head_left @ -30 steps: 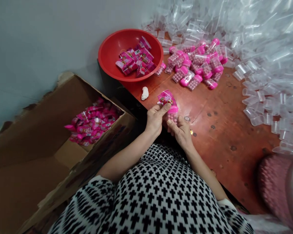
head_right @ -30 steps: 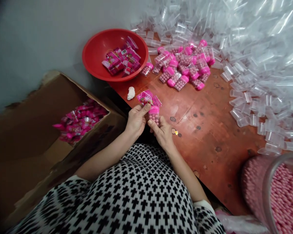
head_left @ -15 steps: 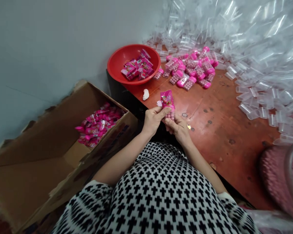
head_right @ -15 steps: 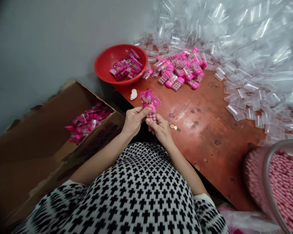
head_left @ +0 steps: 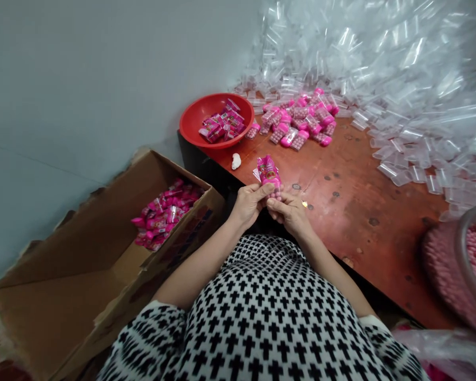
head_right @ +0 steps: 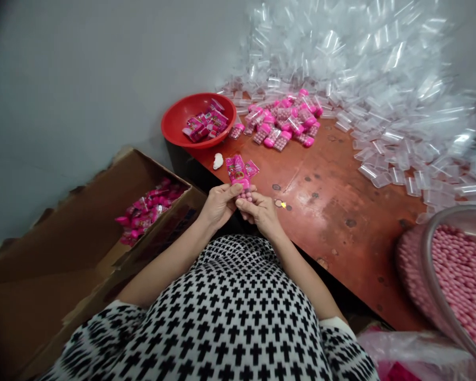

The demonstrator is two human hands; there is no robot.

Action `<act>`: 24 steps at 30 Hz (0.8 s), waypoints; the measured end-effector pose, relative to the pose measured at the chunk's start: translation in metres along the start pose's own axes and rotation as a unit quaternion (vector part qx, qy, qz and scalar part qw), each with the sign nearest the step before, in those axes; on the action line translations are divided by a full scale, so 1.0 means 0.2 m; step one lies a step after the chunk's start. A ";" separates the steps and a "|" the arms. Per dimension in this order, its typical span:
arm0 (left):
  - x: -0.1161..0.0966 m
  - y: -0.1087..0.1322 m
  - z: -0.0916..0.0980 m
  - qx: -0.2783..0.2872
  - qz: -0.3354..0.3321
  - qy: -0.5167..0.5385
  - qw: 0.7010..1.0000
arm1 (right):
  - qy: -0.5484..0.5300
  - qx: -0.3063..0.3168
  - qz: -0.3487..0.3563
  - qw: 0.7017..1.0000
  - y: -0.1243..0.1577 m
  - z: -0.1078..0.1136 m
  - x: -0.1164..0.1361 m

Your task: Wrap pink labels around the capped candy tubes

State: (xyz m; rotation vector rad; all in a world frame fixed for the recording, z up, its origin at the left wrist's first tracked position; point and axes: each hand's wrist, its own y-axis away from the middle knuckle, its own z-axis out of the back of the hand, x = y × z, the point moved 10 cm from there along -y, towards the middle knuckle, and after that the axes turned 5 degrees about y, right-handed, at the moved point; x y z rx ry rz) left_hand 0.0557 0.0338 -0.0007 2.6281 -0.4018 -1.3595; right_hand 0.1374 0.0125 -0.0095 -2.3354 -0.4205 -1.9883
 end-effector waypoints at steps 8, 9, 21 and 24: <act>-0.01 -0.03 0.12 -0.061 -0.018 0.021 0.998 | 0.167 -0.042 0.024 0.985 -0.06 0.02 0.03; 0.00 -0.03 0.13 -0.068 -0.018 0.031 0.997 | 0.182 -0.044 0.028 0.982 -0.07 0.02 0.04; 0.00 -0.11 0.22 -0.049 0.039 0.026 0.998 | -0.076 0.037 -0.094 0.992 -0.15 -0.09 -0.17; 0.00 -0.10 0.23 -0.051 0.044 0.052 0.996 | -0.095 0.042 -0.077 0.992 -0.17 -0.10 -0.16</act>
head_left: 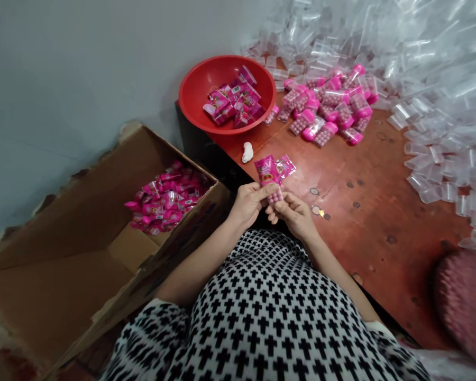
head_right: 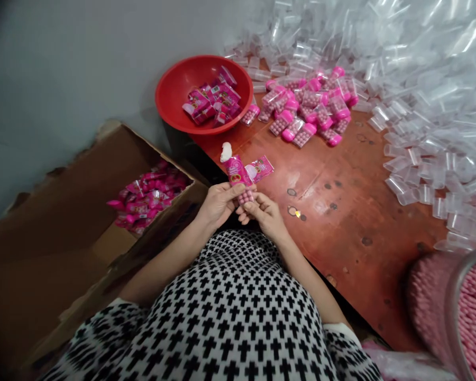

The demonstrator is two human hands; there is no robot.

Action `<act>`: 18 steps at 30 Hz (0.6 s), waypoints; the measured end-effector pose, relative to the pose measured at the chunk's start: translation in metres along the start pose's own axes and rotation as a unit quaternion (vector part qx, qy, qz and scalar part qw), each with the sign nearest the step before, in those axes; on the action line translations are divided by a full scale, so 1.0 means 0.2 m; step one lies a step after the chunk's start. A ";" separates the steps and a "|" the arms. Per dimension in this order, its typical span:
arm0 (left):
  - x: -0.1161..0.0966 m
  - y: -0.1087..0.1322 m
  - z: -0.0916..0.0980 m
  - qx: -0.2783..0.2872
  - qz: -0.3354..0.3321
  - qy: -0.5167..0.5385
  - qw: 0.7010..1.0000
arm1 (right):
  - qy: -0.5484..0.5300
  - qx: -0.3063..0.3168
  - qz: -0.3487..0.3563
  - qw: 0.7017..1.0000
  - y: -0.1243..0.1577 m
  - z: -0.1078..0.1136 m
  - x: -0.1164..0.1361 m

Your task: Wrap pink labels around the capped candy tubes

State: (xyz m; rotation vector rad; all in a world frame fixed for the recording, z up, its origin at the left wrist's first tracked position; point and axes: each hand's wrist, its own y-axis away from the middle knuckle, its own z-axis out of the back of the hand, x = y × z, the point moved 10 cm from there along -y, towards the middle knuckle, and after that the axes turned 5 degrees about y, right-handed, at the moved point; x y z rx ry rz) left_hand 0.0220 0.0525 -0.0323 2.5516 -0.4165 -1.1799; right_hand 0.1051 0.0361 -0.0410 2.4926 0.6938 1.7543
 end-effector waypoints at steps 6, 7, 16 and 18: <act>0.08 0.05 -0.07 0.092 0.048 0.019 0.994 | 0.022 -0.052 -0.011 0.998 -0.05 0.02 -0.02; 0.08 0.06 -0.06 0.088 0.049 0.020 0.995 | 0.040 -0.050 -0.014 0.998 -0.06 0.02 -0.02; -0.44 0.23 0.58 -0.231 -0.276 0.119 0.926 | 0.105 -0.095 0.023 0.990 -0.02 0.18 0.09; -0.43 0.16 0.53 -0.212 -0.290 0.010 0.933 | 0.116 -0.107 0.018 0.987 -0.01 0.21 0.08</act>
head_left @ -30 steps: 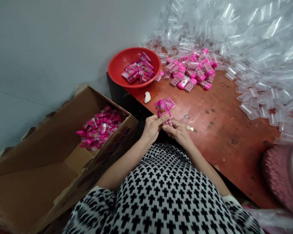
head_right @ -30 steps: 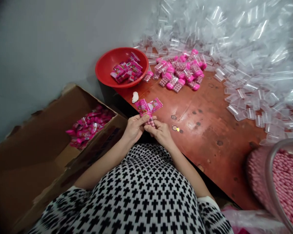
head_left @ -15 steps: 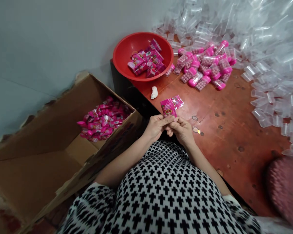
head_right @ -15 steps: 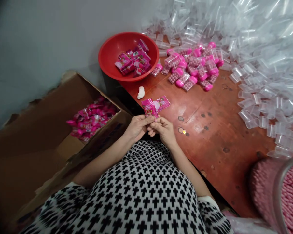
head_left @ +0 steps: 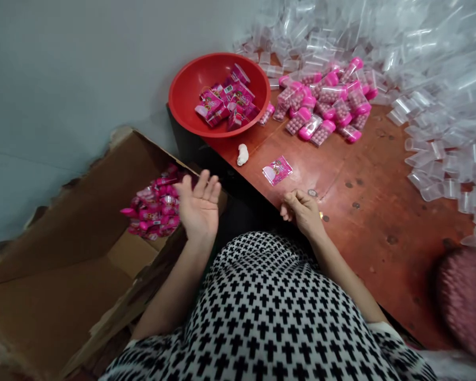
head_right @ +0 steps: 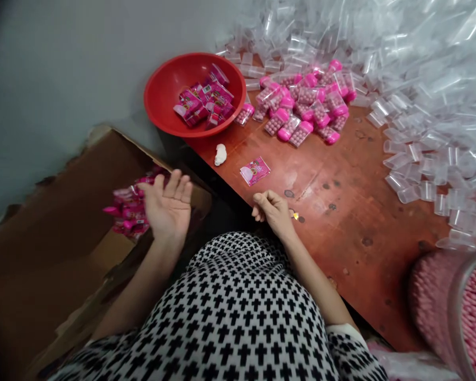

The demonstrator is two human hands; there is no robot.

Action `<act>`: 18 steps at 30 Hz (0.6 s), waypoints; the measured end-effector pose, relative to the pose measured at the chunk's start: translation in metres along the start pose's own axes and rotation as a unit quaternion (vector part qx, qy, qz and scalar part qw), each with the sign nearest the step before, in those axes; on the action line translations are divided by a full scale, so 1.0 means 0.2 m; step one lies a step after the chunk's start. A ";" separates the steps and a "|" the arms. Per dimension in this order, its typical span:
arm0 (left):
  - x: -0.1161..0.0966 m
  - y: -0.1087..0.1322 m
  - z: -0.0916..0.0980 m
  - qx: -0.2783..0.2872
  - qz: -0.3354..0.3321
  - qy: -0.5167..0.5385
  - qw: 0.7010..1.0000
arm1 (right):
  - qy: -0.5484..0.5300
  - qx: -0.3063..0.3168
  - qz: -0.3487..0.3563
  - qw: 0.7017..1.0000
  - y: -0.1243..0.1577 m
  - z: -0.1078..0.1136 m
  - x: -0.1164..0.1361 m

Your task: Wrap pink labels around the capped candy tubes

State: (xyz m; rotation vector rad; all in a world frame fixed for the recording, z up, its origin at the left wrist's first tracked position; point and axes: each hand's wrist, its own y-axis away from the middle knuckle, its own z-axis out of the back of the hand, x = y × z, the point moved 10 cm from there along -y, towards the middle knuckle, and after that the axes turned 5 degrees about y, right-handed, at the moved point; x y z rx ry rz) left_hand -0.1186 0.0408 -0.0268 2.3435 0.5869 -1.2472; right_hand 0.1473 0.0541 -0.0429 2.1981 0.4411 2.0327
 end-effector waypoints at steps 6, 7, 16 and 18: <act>0.32 0.06 -0.62 0.328 -0.241 -0.480 0.777 | 0.027 -0.010 -0.006 1.000 0.01 0.03 0.00; 0.38 0.06 -0.66 0.343 -0.250 -0.511 0.747 | 0.030 -0.011 -0.007 0.999 0.02 0.03 0.00; 0.44 0.01 -0.64 0.302 -0.142 -0.353 0.874 | 0.050 -0.065 0.017 0.996 -0.03 0.12 0.04; 0.41 0.04 -0.64 0.299 -0.128 -0.328 0.887 | 0.037 -0.112 0.050 0.992 -0.07 0.16 0.07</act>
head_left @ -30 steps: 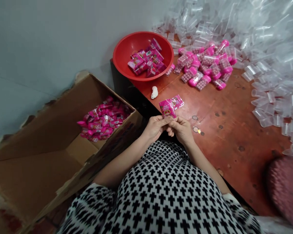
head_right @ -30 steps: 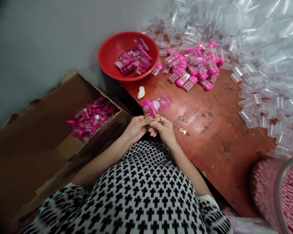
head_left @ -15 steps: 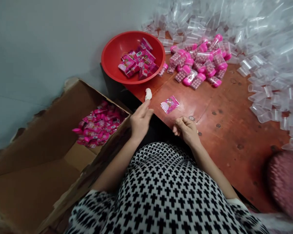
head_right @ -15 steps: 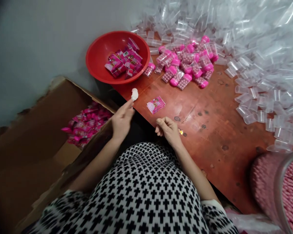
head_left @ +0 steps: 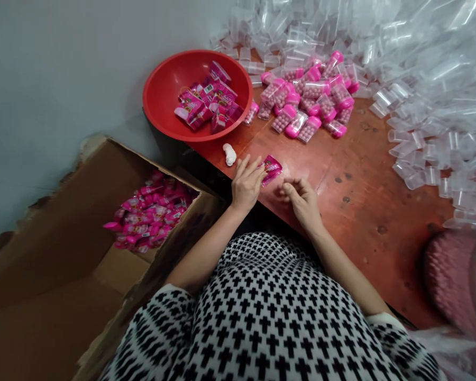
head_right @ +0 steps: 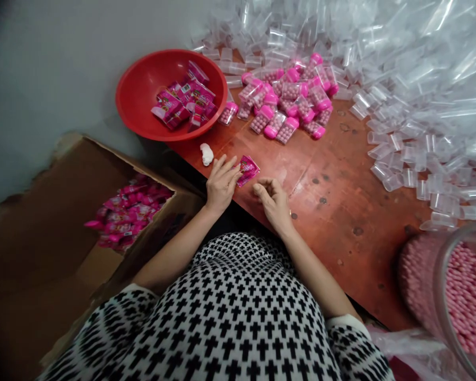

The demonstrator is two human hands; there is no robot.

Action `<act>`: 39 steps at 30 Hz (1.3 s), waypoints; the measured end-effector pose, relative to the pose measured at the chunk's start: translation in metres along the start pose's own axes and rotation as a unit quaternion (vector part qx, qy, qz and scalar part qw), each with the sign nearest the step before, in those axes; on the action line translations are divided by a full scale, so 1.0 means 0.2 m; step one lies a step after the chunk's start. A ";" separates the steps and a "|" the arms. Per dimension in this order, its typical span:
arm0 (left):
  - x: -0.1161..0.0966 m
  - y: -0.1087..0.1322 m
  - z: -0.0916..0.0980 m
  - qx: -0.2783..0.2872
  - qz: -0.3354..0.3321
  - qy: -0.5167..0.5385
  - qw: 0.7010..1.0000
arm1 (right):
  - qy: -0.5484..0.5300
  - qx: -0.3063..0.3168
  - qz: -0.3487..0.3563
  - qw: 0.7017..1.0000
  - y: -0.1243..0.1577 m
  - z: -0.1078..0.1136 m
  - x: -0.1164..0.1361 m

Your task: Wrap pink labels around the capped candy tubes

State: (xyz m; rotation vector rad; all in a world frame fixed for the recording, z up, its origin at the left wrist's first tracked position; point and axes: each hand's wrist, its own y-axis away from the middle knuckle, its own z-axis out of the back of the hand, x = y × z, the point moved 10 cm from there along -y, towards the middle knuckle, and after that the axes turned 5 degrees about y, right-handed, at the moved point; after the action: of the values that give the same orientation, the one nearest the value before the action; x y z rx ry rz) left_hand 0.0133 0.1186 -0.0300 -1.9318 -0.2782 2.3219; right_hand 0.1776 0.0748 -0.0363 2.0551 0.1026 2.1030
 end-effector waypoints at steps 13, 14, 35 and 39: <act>0.03 0.18 -0.05 0.074 0.266 0.260 0.925 | 0.027 0.208 0.009 0.978 -0.14 -0.19 0.14; 0.03 0.19 -0.05 0.081 0.278 0.267 0.919 | 0.056 0.219 0.017 0.974 -0.15 -0.19 0.15; 0.14 0.25 -0.09 -0.199 0.438 0.541 0.690 | 0.434 -0.070 0.041 0.897 -0.53 0.30 0.28; 0.14 0.23 -0.12 -0.207 0.438 0.566 0.667 | 0.156 0.051 -0.011 0.986 -0.14 0.07 0.15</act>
State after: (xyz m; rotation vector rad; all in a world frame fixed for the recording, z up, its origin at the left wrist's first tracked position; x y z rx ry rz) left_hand 0.0329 0.0818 -0.0711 -3.8455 0.3801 0.6531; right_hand 0.1946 0.1063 -0.0120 1.7474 0.2835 2.4357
